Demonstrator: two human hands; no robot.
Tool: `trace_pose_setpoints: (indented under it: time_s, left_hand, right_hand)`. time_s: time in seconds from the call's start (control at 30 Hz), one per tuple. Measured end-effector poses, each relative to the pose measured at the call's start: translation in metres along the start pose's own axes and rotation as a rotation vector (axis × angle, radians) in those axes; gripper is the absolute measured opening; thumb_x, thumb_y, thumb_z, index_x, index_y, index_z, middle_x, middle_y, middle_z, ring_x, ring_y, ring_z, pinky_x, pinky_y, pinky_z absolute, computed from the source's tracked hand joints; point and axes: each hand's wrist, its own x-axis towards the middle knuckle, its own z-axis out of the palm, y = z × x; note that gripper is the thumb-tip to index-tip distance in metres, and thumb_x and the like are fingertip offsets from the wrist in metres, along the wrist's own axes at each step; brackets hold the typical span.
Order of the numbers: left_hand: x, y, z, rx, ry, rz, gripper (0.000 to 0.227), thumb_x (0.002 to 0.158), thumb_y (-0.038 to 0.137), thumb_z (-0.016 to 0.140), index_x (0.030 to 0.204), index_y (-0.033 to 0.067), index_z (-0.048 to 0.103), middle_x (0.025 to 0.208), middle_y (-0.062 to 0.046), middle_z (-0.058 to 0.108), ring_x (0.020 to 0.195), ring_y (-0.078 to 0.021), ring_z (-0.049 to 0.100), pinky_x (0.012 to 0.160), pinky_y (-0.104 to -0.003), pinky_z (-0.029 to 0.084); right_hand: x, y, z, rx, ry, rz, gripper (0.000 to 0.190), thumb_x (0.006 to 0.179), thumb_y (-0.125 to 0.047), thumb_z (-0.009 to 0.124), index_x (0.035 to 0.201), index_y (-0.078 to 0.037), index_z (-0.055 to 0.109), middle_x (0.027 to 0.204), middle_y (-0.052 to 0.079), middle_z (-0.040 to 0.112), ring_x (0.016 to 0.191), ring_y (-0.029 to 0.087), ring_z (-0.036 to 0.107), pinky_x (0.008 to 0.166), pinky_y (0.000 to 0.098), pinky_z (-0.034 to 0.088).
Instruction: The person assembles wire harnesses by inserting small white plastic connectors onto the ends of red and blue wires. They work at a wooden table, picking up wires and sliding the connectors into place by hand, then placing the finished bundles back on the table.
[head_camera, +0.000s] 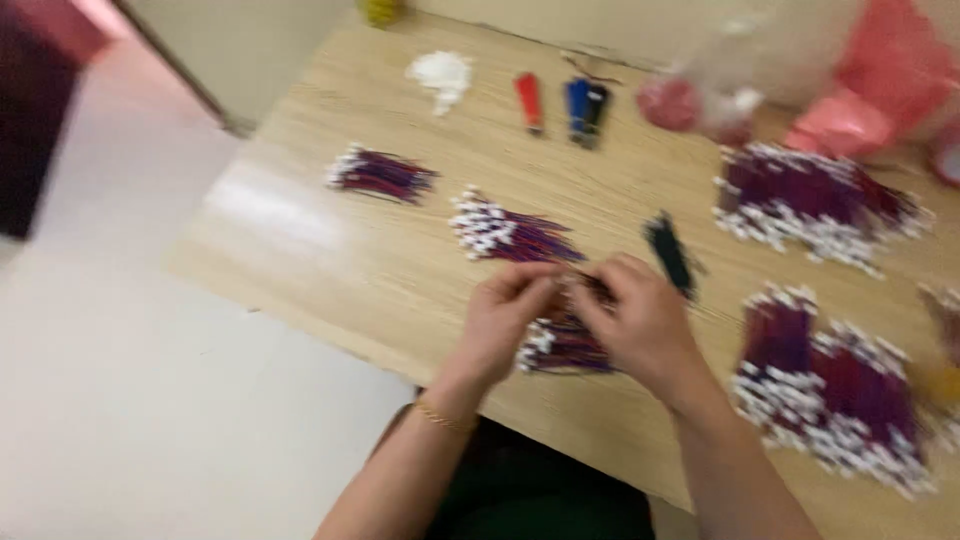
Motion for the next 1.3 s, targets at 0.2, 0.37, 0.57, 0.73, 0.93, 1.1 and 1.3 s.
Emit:
trace_pose_setpoints:
  time_s: [0.2,0.37,0.57,0.73,0.93,1.1,1.3]
  left_hand:
    - [-0.006,-0.002,0.012,-0.081,-0.028,-0.083,0.01,0.094,0.006,0.062,0.101,0.004,0.067,0.087,-0.005,0.068,0.073,-0.0081,0.063,0.073,-0.02,0.055]
    - [-0.006,-0.01,0.006,-0.093,-0.038,-0.084,0.011,0.093,0.008,0.064,0.103,0.0028,0.066,0.084,-0.007,0.067,0.069,-0.0119,0.063,0.07,-0.023,0.057]
    - [-0.008,-0.01,-0.011,0.227,-0.002,-0.13,0.012,0.093,0.01,0.062,0.101,0.0071,0.07,0.077,-0.004,0.065,0.065,-0.0099,0.058,0.065,-0.024,0.051]
    - [-0.011,-0.036,-0.045,0.919,-0.034,0.022,0.018,0.088,0.021,0.059,0.1,0.0181,0.072,0.095,0.001,0.075,0.088,-0.0136,0.069,0.081,-0.029,0.05]
    - [-0.011,-0.037,-0.052,1.105,-0.025,0.277,0.016,0.085,0.018,0.069,0.101,0.0179,0.074,0.1,-0.007,0.067,0.095,-0.0298,0.066,0.079,-0.04,0.054]
    - [-0.015,-0.004,-0.025,1.496,-0.511,0.429,0.107,0.057,0.057,0.083,0.142,0.0093,0.041,0.141,-0.019,0.044,0.135,-0.0365,0.039,0.106,-0.056,0.035]
    - [-0.012,-0.031,-0.021,1.77,-0.616,0.492,0.107,0.061,0.07,0.07,0.144,0.0089,0.04,0.146,-0.014,0.041,0.141,-0.0293,0.03,0.109,-0.06,0.026]
  right_hand:
    - [-0.003,0.003,0.003,0.0,-0.047,0.106,0.012,0.088,-0.019,0.065,0.086,-0.007,0.068,0.079,0.005,0.065,0.078,0.019,0.06,0.073,0.0322,0.043]
    - [-0.004,0.012,0.013,-0.064,-0.101,0.152,0.018,0.09,-0.025,0.064,0.085,-0.009,0.069,0.08,0.005,0.067,0.078,0.021,0.062,0.071,0.0342,0.044]
    - [-0.009,0.031,0.015,-0.017,-0.199,0.303,0.027,0.092,-0.031,0.058,0.096,-0.008,0.071,0.089,0.005,0.067,0.089,0.019,0.062,0.08,0.0321,0.044]
    - [-0.026,0.068,0.003,-0.132,-0.022,0.283,0.026,0.098,-0.029,0.058,0.087,-0.007,0.065,0.075,0.011,0.054,0.077,0.026,0.055,0.072,0.0384,0.038]
    - [-0.04,0.071,-0.001,-0.079,-0.061,0.42,0.027,0.095,-0.034,0.062,0.1,-0.009,0.07,0.09,0.016,0.066,0.094,0.036,0.063,0.082,0.0461,0.049]
    - [-0.051,0.096,0.019,0.012,-0.089,0.429,0.034,0.096,-0.038,0.061,0.097,-0.005,0.069,0.091,0.02,0.067,0.094,0.041,0.063,0.083,0.0487,0.049]
    - [-0.051,0.091,0.01,-0.014,-0.096,0.466,0.032,0.095,-0.039,0.06,0.102,-0.01,0.07,0.091,0.018,0.067,0.095,0.038,0.064,0.081,0.0465,0.049]
